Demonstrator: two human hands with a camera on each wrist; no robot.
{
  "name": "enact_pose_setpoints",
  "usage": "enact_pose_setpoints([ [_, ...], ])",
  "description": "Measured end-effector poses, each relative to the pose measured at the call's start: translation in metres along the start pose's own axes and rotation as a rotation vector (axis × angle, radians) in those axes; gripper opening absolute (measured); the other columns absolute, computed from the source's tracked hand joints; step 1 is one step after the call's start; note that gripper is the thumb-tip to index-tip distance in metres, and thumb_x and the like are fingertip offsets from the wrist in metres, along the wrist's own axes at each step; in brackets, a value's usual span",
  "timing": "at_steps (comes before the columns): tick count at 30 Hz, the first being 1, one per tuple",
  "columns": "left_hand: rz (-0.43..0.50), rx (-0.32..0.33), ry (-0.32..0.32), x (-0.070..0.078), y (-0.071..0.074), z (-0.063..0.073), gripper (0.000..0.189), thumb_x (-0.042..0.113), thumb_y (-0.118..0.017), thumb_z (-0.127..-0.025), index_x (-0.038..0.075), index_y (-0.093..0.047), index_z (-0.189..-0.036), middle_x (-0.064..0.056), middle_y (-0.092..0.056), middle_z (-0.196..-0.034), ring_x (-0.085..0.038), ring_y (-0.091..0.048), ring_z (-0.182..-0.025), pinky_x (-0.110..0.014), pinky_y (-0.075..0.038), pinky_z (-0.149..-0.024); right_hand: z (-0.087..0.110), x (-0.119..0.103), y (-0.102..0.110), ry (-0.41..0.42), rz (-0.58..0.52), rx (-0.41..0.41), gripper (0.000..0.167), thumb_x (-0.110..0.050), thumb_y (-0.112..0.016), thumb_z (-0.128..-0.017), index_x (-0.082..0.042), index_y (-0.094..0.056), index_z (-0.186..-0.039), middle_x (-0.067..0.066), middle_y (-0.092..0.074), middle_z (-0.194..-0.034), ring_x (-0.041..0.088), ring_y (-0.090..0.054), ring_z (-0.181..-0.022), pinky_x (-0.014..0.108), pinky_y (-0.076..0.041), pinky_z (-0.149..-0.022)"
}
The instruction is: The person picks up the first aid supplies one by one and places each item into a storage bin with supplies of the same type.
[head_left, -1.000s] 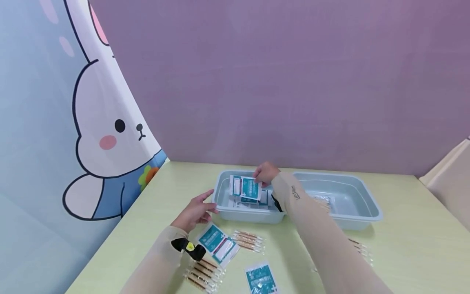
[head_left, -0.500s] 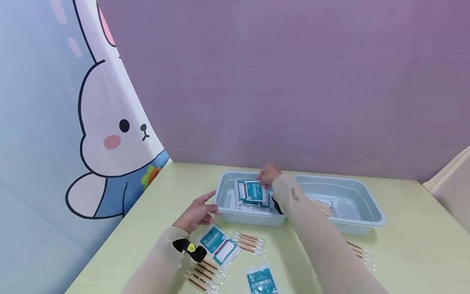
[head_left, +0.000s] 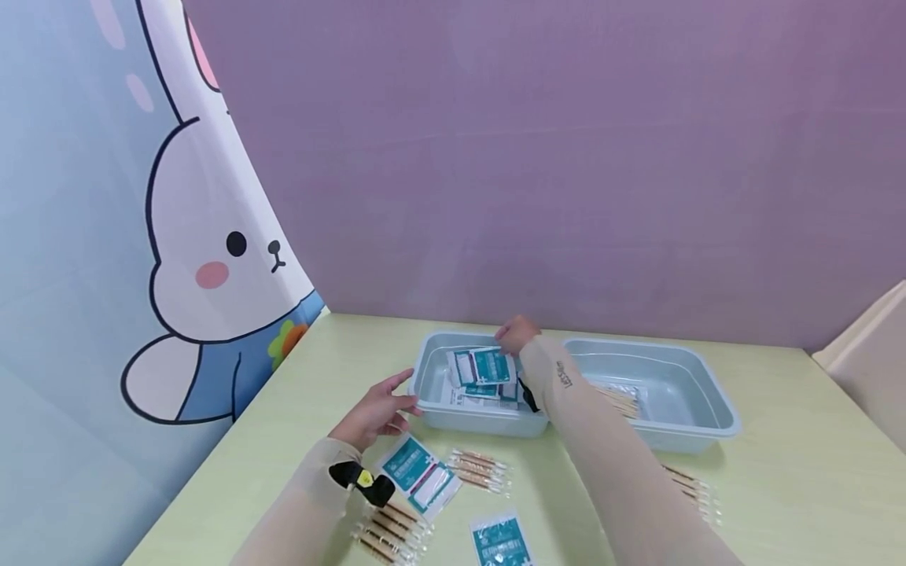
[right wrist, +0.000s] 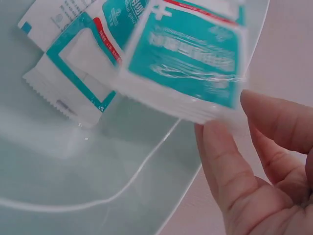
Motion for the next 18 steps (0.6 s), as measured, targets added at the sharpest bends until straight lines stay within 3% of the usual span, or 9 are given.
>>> enact_pose_setpoints([
  [5, 0.021, -0.009, -0.007, -0.001, -0.001, -0.002, 0.056, 0.014, -0.054, -0.097, 0.014, -0.034, -0.149, -0.007, -0.069, -0.084, -0.018, -0.052, -0.053, -0.027, -0.043, -0.057, 0.008, 0.000, 0.011, 0.069, 0.020, 0.007, 0.031, 0.005, -0.061, -0.087, 0.003, -0.063, -0.118, 0.018, -0.061, -0.120, 0.031, -0.059, -0.095, 0.042, -0.050, -0.084],
  [9, 0.046, -0.025, -0.011, -0.002, -0.003, -0.002, 0.056, 0.015, -0.054, -0.097, 0.015, -0.033, -0.150, -0.007, -0.069, -0.085, -0.017, -0.052, -0.053, -0.027, -0.044, -0.059, 0.019, -0.002, 0.021, 0.098, 0.018, -0.022, 0.030, -0.002, -0.065, -0.088, 0.000, -0.065, -0.117, 0.016, -0.062, -0.118, 0.030, -0.060, -0.092, 0.041, -0.051, -0.078],
  [15, 0.069, -0.012, 0.005, -0.003, 0.000, -0.001, 0.055, 0.016, -0.053, -0.098, 0.017, -0.035, -0.149, -0.007, -0.070, -0.087, -0.019, -0.054, -0.056, -0.028, -0.045, -0.061, 0.051, -0.010, 0.033, 0.159, 0.076, -0.138, 0.027, -0.011, -0.073, -0.084, -0.007, -0.069, -0.110, 0.010, -0.065, -0.108, 0.028, -0.064, -0.077, 0.033, -0.051, -0.061],
  [18, 0.084, -0.034, 0.009, -0.005, 0.001, -0.001, 0.055, 0.017, -0.051, -0.099, 0.017, -0.032, -0.151, -0.007, -0.070, -0.088, -0.018, -0.055, -0.055, -0.028, -0.046, -0.061, 0.070, -0.015, 0.037, 0.171, 0.112, -0.201, 0.026, -0.014, -0.074, -0.084, -0.011, -0.069, -0.109, 0.006, -0.065, -0.101, 0.025, -0.063, -0.073, 0.032, -0.050, -0.060],
])
Point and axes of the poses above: each hand's wrist, its own z-axis away from the middle knuckle, its own y-axis out of the back of the hand, x = y × z, the point moved 1 cm from there along -z, towards the middle knuckle
